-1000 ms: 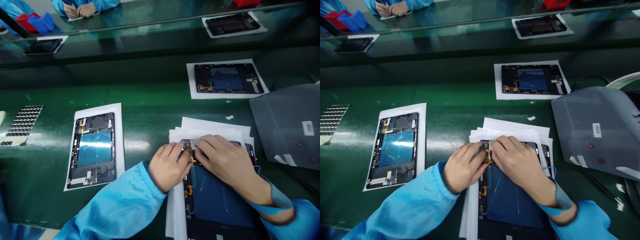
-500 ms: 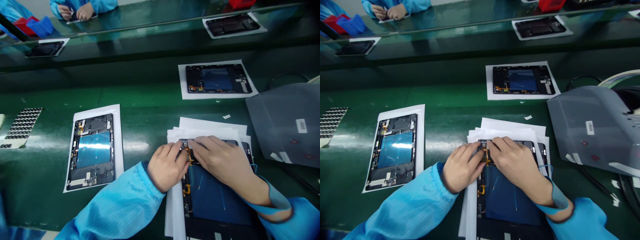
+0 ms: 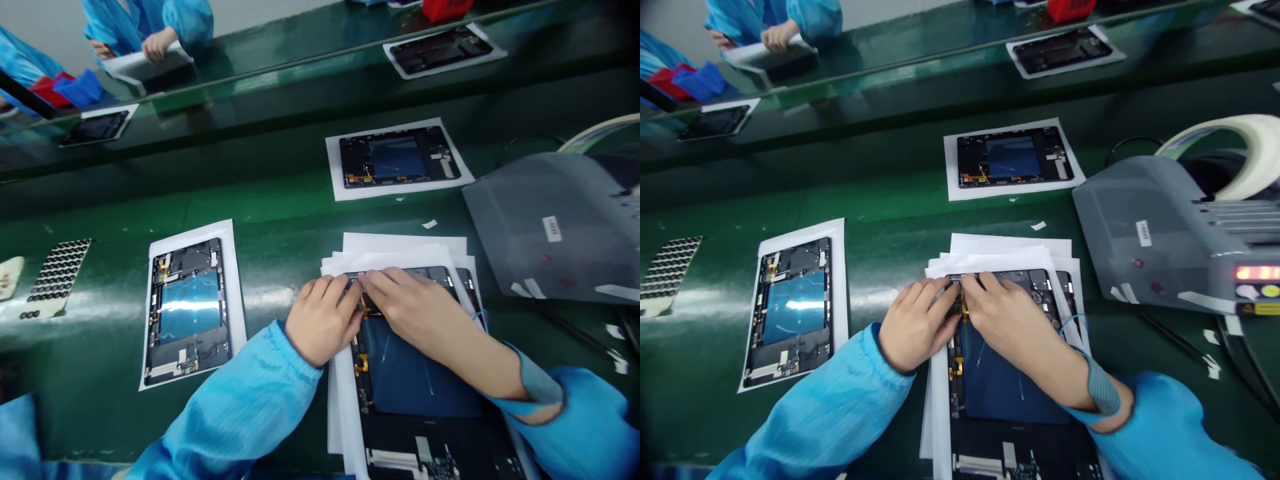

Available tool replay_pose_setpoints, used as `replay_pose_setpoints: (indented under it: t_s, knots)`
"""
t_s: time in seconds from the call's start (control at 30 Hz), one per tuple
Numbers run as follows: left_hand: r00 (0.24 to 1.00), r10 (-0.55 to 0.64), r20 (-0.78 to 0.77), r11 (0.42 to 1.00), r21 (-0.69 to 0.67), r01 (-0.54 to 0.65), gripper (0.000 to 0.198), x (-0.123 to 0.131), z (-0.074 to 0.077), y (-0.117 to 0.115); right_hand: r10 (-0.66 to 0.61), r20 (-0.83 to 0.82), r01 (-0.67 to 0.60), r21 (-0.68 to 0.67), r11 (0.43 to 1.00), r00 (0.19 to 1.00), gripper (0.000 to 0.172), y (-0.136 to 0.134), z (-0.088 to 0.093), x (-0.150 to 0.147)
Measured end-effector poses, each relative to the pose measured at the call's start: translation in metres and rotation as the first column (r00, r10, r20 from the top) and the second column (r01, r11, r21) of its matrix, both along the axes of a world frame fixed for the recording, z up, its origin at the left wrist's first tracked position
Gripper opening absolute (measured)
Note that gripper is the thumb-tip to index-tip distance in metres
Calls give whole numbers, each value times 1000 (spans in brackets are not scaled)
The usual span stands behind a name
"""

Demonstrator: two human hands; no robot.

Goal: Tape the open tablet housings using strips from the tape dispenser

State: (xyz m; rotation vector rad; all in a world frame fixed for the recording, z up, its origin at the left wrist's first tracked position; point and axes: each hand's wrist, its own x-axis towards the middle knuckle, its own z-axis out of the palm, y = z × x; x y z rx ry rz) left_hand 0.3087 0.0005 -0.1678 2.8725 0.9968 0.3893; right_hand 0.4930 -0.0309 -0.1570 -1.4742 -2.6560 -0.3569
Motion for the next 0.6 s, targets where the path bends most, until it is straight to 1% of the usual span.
replay_pose_setpoints:
  t_s: [0.03,0.1,0.17,0.2,0.23,0.27,0.3,0.33,0.37,0.4,0.43,0.5,0.53,0.6]
  knots:
    - [1000,-11,-29,1000,-7,11,38,1,-1,1,-10,-40,10,-10,1000,999,30,-4,4,1]
    - [997,-26,-76,1000,-20,25,41,2,-6,3,-25,-143,27,13,1000,989,32,-19,19,8]
    - [993,-37,-110,999,-13,36,43,3,-13,6,-29,-250,59,112,992,968,31,-45,37,23]
    - [992,-43,-119,999,5,44,44,2,-16,8,-42,-295,100,183,978,955,29,-61,44,33]
    - [991,-49,-121,998,29,53,43,2,-18,10,-70,-325,161,262,952,943,26,-77,47,47]
    - [992,-57,-112,996,55,64,43,1,-20,11,-132,-367,269,352,896,921,23,-94,47,63]
    - [993,-64,-96,994,82,72,42,-1,-20,13,-218,-356,357,390,849,908,25,-109,42,82]
    - [995,-71,-73,991,104,78,41,-2,-20,14,-321,-324,442,437,783,890,29,-122,33,102]
    - [996,-78,-48,989,122,84,40,-3,-19,15,-446,-287,530,443,723,848,35,-133,21,123]
    - [996,-87,-26,987,136,90,39,-4,-19,15,-522,-258,579,461,673,813,39,-139,8,142]
    - [995,-96,-8,984,149,96,37,-4,-18,16,-548,-252,595,476,647,797,40,-142,-5,157]
    - [993,-114,18,977,182,109,33,-5,-15,16,-551,-258,601,476,642,793,37,-138,-24,177]
    - [992,-124,28,972,202,116,31,-5,-14,16,-538,-264,594,472,651,800,34,-133,-28,181]
    - [989,-141,42,960,249,126,28,-4,-10,14,-510,-286,583,463,667,811,24,-121,-25,182]
